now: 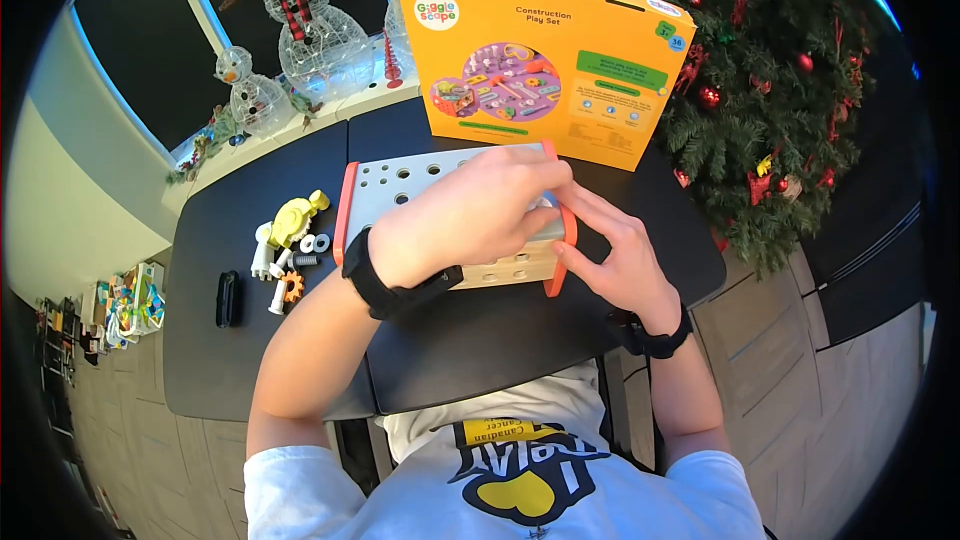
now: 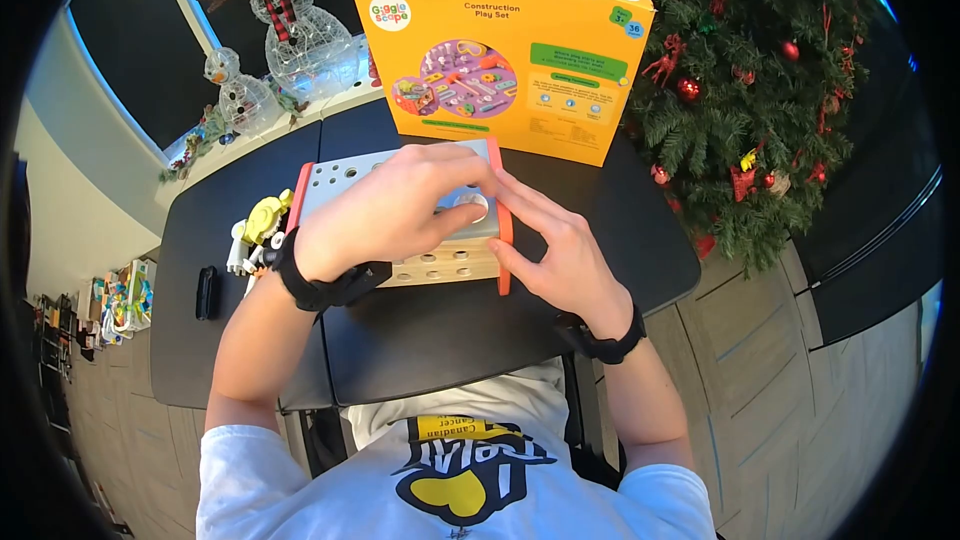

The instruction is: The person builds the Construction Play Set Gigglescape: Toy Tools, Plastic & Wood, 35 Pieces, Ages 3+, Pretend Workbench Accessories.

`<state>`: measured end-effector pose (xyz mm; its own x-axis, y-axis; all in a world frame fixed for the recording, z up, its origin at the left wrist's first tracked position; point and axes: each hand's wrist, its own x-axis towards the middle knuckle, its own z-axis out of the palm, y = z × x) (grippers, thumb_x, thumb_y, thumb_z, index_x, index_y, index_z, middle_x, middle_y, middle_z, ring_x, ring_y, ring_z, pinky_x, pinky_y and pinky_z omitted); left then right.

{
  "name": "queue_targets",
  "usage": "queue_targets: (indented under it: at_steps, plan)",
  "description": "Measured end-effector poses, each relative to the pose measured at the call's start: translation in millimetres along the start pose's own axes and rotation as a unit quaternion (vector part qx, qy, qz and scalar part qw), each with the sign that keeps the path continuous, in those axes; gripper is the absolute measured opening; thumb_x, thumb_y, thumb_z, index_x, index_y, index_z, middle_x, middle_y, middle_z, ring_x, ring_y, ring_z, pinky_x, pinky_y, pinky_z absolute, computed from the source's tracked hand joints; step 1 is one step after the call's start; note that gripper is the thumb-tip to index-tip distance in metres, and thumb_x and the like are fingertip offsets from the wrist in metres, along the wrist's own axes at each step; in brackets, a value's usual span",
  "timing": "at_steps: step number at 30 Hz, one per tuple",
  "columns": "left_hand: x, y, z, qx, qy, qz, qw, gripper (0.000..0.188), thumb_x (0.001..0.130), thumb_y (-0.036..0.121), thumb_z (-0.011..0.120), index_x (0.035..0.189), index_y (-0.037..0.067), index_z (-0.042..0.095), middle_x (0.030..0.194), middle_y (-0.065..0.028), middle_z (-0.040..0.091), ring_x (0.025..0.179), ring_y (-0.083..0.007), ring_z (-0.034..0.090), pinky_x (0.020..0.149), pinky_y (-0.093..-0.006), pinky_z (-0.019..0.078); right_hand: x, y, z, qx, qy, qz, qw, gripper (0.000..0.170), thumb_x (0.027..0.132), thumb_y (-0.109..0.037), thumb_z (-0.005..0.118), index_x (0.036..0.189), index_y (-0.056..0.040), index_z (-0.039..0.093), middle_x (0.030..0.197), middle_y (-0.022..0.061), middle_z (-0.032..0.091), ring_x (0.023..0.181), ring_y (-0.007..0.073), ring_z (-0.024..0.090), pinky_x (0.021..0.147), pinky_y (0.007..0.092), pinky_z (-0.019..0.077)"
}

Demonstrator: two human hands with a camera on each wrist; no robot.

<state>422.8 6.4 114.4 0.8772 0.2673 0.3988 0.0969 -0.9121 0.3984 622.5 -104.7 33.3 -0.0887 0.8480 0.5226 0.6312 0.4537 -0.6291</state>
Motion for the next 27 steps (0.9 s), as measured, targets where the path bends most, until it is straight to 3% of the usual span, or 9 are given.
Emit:
queue_targets:
  at_steps: [2,5,8,11,14,17,20,23,27]
  plan:
    - [-1,2,6,0.072,0.064,-0.016,0.995,0.013,0.088,0.009,0.074,0.097,0.001,0.069,0.091,-0.0187,0.070,0.094,-0.0409,0.068,0.083,-0.0477,0.0543,1,0,1,0.004,0.003,-0.005,1.000,0.061,0.089,-0.013,0.078,0.145,0.0009,0.059,0.154,0.0202,0.056,0.139,0.0369,0.057,0.114,0.0403,0.0469]
    - [-1,2,7,0.135,-0.029,-0.079,0.987,0.013,0.088,0.011,0.074,0.095,0.001,0.072,0.090,-0.0190,0.069,0.093,-0.0403,0.068,0.083,-0.0477,0.0544,0,1,0,-0.005,-0.004,0.004,1.000,0.061,0.089,-0.013,0.078,0.145,0.0010,0.059,0.154,0.0201,0.055,0.139,0.0370,0.057,0.114,0.0405,0.0467]
    - [-2,0,7,0.097,-0.031,-0.053,0.993,0.013,0.088,0.010,0.074,0.096,0.000,0.074,0.091,-0.0196,0.069,0.093,-0.0409,0.068,0.084,-0.0474,0.0547,0,1,0,-0.006,0.000,-0.002,1.000,0.061,0.089,-0.013,0.079,0.144,0.0013,0.059,0.154,0.0199,0.056,0.139,0.0373,0.057,0.114,0.0406,0.0468]
    - [-3,-14,5,0.030,-0.029,0.048,0.998,0.017,0.088,0.011,0.074,0.101,0.001,0.075,0.092,-0.0190,0.070,0.093,-0.0409,0.068,0.085,-0.0472,0.0549,1,1,-1,-0.008,-0.006,-0.003,1.000,0.061,0.089,-0.013,0.079,0.144,0.0019,0.059,0.154,0.0196,0.055,0.139,0.0373,0.057,0.114,0.0408,0.0469]
    - [-3,-7,2,-0.026,-0.038,0.023,0.999,0.016,0.088,0.011,0.073,0.101,0.001,0.074,0.092,-0.0186,0.069,0.093,-0.0413,0.068,0.085,-0.0472,0.0550,0,1,0,-0.005,-0.003,0.001,1.000,0.061,0.089,-0.013,0.079,0.144,0.0020,0.059,0.155,0.0197,0.055,0.139,0.0373,0.057,0.114,0.0410,0.0470]
    - [-3,-1,6,0.040,0.030,0.024,0.998,0.015,0.088,0.010,0.073,0.100,0.000,0.073,0.093,-0.0181,0.068,0.093,-0.0416,0.068,0.086,-0.0473,0.0550,0,2,0,-0.004,-0.006,-0.001,1.000,0.061,0.088,-0.012,0.078,0.144,0.0019,0.059,0.155,0.0197,0.054,0.139,0.0373,0.057,0.114,0.0411,0.0469]
    - [-2,0,13,0.129,-0.018,-0.041,0.991,0.014,0.089,0.010,0.072,0.099,0.000,0.072,0.094,-0.0183,0.068,0.093,-0.0417,0.067,0.086,-0.0473,0.0549,-1,2,0,-0.005,-0.002,-0.005,1.000,0.060,0.088,-0.012,0.078,0.144,0.0017,0.059,0.155,0.0192,0.054,0.139,0.0374,0.057,0.114,0.0412,0.0470]
    - [-3,-7,14,0.089,-0.001,0.018,0.996,0.015,0.088,0.010,0.073,0.098,0.000,0.072,0.096,-0.0189,0.068,0.095,-0.0415,0.067,0.085,-0.0473,0.0549,0,-1,0,-0.010,-0.002,-0.002,1.000,0.060,0.088,-0.012,0.078,0.144,0.0018,0.059,0.156,0.0190,0.054,0.139,0.0374,0.057,0.114,0.0413,0.0469]
    - [-1,-7,5,-0.007,-0.030,0.032,0.999,0.015,0.087,0.010,0.075,0.097,-0.001,0.072,0.096,-0.0197,0.068,0.097,-0.0412,0.067,0.085,-0.0477,0.0547,-1,3,0,-0.004,-0.002,-0.004,1.000,0.060,0.088,-0.011,0.078,0.144,0.0019,0.059,0.155,0.0192,0.055,0.139,0.0372,0.057,0.114,0.0412,0.0471]
